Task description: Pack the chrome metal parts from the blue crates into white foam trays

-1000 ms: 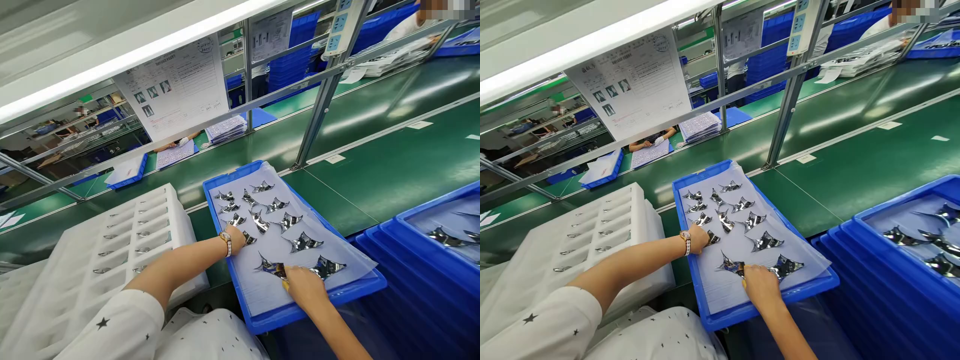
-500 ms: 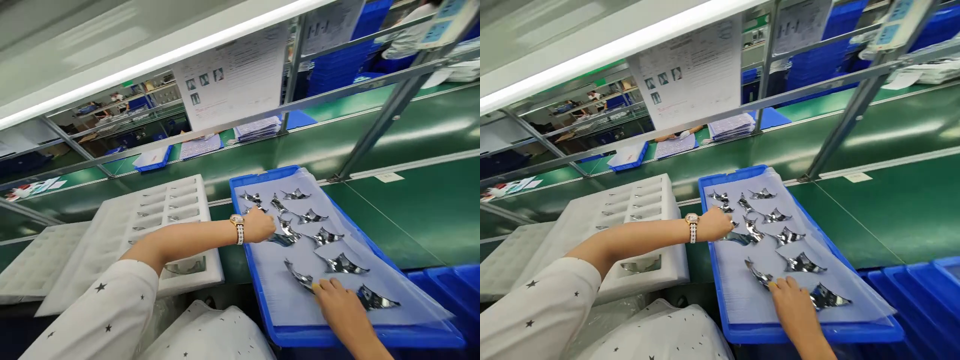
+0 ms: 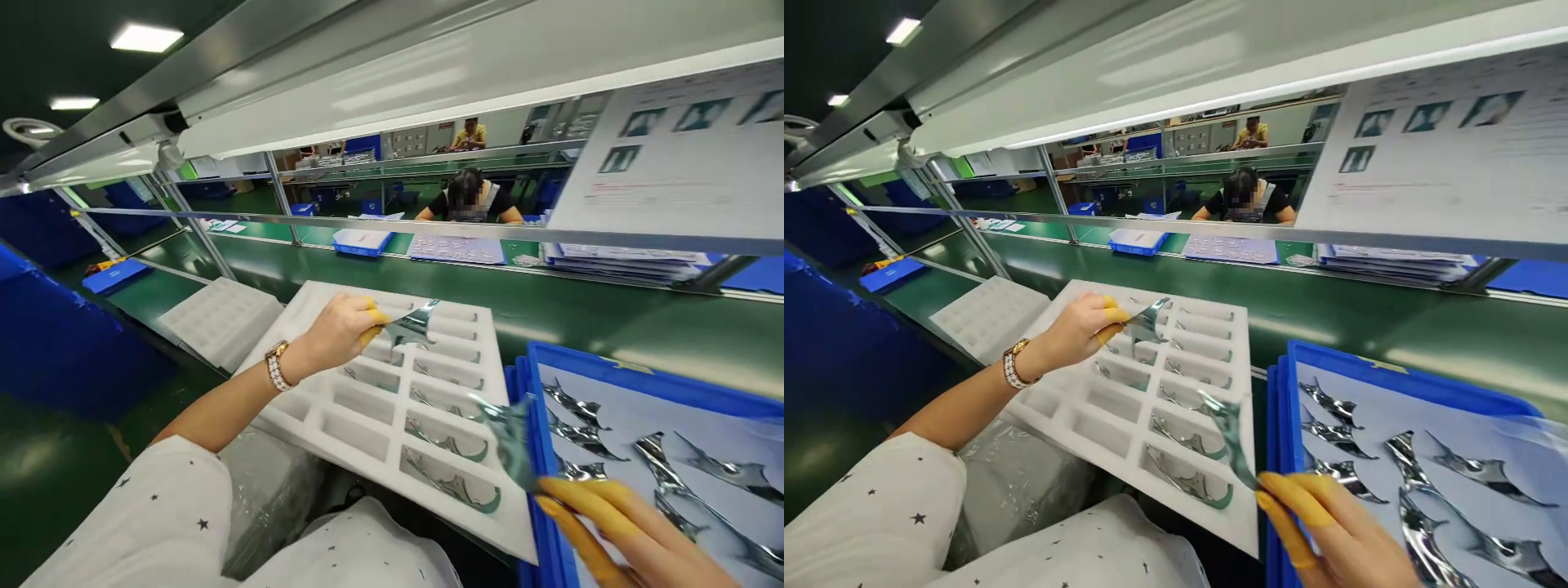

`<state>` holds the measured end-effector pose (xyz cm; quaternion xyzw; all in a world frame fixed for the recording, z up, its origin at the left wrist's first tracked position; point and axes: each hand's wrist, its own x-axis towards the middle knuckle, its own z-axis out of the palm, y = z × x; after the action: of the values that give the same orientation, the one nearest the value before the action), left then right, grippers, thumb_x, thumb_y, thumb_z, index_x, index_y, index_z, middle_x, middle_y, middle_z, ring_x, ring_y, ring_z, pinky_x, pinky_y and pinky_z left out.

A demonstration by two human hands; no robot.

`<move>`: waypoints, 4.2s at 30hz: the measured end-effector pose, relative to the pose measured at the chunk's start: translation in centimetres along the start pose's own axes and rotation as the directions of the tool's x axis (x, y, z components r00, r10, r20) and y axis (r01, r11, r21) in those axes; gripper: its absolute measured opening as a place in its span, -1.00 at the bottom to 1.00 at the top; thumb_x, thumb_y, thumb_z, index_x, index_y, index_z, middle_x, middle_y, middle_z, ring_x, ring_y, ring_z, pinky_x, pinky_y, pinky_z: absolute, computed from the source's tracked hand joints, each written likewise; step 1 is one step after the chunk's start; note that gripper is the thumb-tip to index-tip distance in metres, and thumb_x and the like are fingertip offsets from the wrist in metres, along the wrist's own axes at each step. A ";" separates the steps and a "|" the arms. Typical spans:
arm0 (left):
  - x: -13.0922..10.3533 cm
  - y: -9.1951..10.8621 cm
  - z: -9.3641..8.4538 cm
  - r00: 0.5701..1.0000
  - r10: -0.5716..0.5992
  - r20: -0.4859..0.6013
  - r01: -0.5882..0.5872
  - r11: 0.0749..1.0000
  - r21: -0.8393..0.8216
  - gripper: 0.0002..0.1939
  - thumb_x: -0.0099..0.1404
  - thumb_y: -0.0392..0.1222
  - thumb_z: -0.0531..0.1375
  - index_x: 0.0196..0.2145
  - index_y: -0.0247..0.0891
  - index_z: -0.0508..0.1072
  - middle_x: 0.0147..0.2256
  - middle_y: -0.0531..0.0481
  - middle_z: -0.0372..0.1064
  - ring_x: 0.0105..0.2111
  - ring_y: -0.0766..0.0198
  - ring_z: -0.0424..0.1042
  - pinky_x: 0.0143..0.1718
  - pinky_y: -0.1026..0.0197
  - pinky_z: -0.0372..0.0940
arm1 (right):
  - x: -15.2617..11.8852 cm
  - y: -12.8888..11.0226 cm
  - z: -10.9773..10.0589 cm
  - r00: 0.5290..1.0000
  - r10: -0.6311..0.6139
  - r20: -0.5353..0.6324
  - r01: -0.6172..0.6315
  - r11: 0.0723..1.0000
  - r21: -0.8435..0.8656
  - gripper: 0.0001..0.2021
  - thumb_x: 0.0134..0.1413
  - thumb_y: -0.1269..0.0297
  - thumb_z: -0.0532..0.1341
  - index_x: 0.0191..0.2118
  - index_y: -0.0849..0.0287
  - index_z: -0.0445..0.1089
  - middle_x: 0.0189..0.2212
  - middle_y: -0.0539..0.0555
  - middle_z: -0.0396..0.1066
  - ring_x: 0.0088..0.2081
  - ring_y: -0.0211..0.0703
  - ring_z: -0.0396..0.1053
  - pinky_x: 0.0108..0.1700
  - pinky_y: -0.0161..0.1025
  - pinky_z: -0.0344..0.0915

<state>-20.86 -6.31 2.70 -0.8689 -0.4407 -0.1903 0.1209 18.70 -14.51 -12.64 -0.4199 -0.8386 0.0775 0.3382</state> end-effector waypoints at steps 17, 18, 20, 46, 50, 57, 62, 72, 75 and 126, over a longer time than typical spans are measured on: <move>-14.9 -4.7 -1.7 0.983 -0.163 0.090 0.172 0.980 -0.103 -0.77 0.46 -0.38 0.06 -0.07 -0.26 0.49 -0.32 -0.03 0.40 -0.31 0.28 0.39 -0.18 0.22 0.28 | 17.3 -10.0 7.7 0.666 -0.424 0.614 0.480 0.873 0.082 -0.61 -0.06 0.79 -0.09 -0.49 0.15 0.27 -0.45 0.01 0.30 -0.39 -0.19 0.25 -0.40 -0.30 0.11; -14.6 -4.6 -1.6 0.984 -0.149 0.098 0.160 0.981 -0.109 -0.78 0.45 -0.39 0.06 -0.09 -0.26 0.49 -0.33 -0.03 0.39 -0.32 0.28 0.38 -0.19 0.22 0.28 | 17.5 -10.4 7.7 0.656 -0.401 0.639 0.473 0.879 0.066 -0.61 -0.07 0.80 -0.09 -0.50 0.15 0.27 -0.45 0.01 0.30 -0.39 -0.20 0.25 -0.40 -0.30 0.09; -14.2 -4.3 -1.5 0.989 -0.115 0.098 0.125 0.986 -0.107 -0.80 0.44 -0.38 0.07 -0.13 -0.25 0.48 -0.34 -0.02 0.37 -0.34 0.28 0.35 -0.21 0.21 0.27 | 17.8 -11.2 7.8 0.636 -0.338 0.694 0.456 0.890 0.015 -0.62 -0.12 0.81 -0.08 -0.53 0.15 0.22 -0.46 0.00 0.28 -0.42 -0.22 0.22 -0.43 -0.28 0.04; -12.1 1.6 -0.4 0.912 0.409 0.018 -0.410 0.911 0.052 -0.68 0.23 -0.52 0.18 -0.57 -0.26 0.21 -0.52 0.04 0.13 -0.47 0.30 0.11 -0.44 0.18 0.01 | 14.8 -5.8 3.5 0.762 0.109 0.639 -0.196 0.978 0.066 -0.63 0.29 0.01 0.05 -0.08 0.01 0.55 -0.18 0.12 0.56 -0.25 -0.03 0.50 -0.23 -0.18 0.43; -12.5 2.3 0.8 0.891 0.434 0.133 -0.447 0.890 0.093 -0.67 0.17 -0.55 0.17 -0.59 -0.26 0.17 -0.54 0.04 0.07 -0.50 0.31 0.09 -0.47 0.18 -0.01 | 11.8 -5.5 2.9 0.747 0.147 0.648 -0.266 0.960 0.089 -0.60 0.29 -0.08 0.06 -0.08 0.01 0.55 -0.14 0.13 0.57 -0.18 0.02 0.52 -0.16 -0.14 0.46; -13.5 2.5 2.2 0.843 0.435 0.316 -0.472 0.880 0.047 -0.71 0.20 -0.51 0.20 -0.55 -0.26 0.23 -0.50 0.00 0.13 -0.44 0.25 0.16 -0.42 0.15 0.06 | 9.0 -6.1 3.0 0.804 0.157 0.573 -0.272 0.955 0.119 -0.63 0.33 -0.03 0.06 -0.05 -0.03 0.55 -0.14 0.07 0.57 -0.18 -0.03 0.52 -0.17 -0.17 0.47; -13.3 2.1 2.4 0.806 0.434 0.403 -0.459 0.888 -0.040 -0.73 0.26 -0.47 0.22 -0.52 -0.26 0.29 -0.47 -0.01 0.20 -0.40 0.23 0.20 -0.35 0.13 0.12 | 7.8 -5.1 2.1 0.862 0.129 0.490 -0.235 0.958 0.163 -0.64 0.35 0.00 0.06 -0.09 -0.02 0.56 -0.15 0.08 0.58 -0.20 -0.05 0.54 -0.21 -0.19 0.49; -12.1 1.5 1.3 0.791 0.348 0.503 -0.354 0.931 -0.089 -0.81 0.38 -0.40 0.16 -0.41 -0.27 0.43 -0.43 -0.03 0.33 -0.37 0.21 0.29 -0.36 0.16 0.16 | 9.6 -9.7 2.9 0.953 -0.220 0.207 0.214 0.976 0.052 -0.75 0.35 0.43 0.06 -0.12 0.14 0.51 -0.33 0.10 0.47 -0.32 -0.17 0.40 -0.31 -0.28 0.32; -11.6 0.5 1.1 0.820 0.292 0.493 -0.195 0.951 -0.238 -0.83 0.43 -0.25 0.15 -0.33 -0.27 0.50 -0.42 -0.02 0.37 -0.39 0.23 0.33 -0.35 0.20 0.22 | 10.9 -12.2 5.7 0.892 -0.342 0.294 0.350 0.936 0.026 -0.75 0.21 0.59 0.11 -0.28 0.16 0.49 -0.38 0.07 0.39 -0.35 -0.16 0.29 -0.36 -0.27 0.18; -13.8 -2.6 3.8 0.980 -0.047 0.192 0.147 0.822 -0.550 -0.71 0.49 -0.27 0.04 -0.02 -0.24 0.55 -0.30 -0.05 0.45 -0.36 0.34 0.39 -0.28 0.30 0.36 | 14.7 -11.1 3.7 0.845 -0.204 0.494 0.143 0.977 0.157 -0.66 0.34 0.37 -0.01 -0.27 0.06 0.52 -0.52 0.01 0.35 -0.52 -0.24 0.27 -0.48 -0.30 0.13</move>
<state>-29.55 -13.31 -6.62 -0.8553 -0.4176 -0.2426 -0.1878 2.97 -9.85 -3.43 -0.2870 -0.9266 0.2022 0.1347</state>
